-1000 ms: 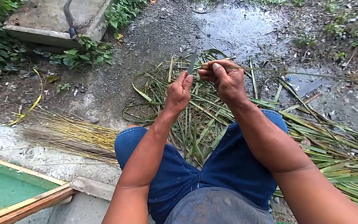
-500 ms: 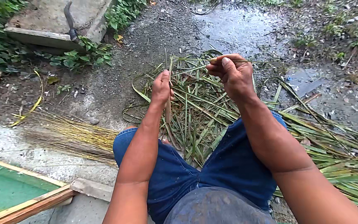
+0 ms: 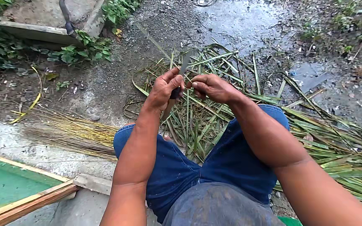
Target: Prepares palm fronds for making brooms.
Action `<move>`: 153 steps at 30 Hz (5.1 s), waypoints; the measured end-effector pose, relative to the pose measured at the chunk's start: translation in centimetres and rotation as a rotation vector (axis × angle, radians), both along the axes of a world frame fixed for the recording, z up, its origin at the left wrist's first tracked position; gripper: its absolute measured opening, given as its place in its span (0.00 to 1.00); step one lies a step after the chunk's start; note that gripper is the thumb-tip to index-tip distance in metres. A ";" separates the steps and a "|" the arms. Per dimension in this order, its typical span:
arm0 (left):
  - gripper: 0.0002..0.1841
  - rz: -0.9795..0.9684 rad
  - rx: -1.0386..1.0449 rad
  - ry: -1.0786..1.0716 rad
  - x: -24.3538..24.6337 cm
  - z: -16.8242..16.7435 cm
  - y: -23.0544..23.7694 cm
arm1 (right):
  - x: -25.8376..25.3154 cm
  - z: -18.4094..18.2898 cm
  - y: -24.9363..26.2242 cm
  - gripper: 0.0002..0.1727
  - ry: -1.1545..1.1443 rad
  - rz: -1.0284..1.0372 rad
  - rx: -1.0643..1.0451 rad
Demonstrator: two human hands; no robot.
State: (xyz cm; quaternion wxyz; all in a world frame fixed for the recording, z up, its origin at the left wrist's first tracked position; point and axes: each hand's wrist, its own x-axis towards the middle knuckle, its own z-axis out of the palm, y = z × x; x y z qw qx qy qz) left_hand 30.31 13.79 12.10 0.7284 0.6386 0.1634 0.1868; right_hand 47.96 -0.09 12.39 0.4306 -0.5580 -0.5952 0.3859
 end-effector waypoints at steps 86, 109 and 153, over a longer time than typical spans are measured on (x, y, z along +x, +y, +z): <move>0.20 0.111 -0.020 0.016 -0.3 0.6 0.1 | -0.4 0.2 -1.1 0.15 0.243 -0.112 -0.003; 0.20 0.243 0.018 -0.040 -1.4 0.8 0.6 | -0.1 -0.1 -0.7 0.14 -0.009 -0.132 0.001; 0.23 0.172 -0.012 0.022 -1.3 1.3 -0.2 | 1.5 -0.2 -1.5 0.13 -0.072 -0.078 0.100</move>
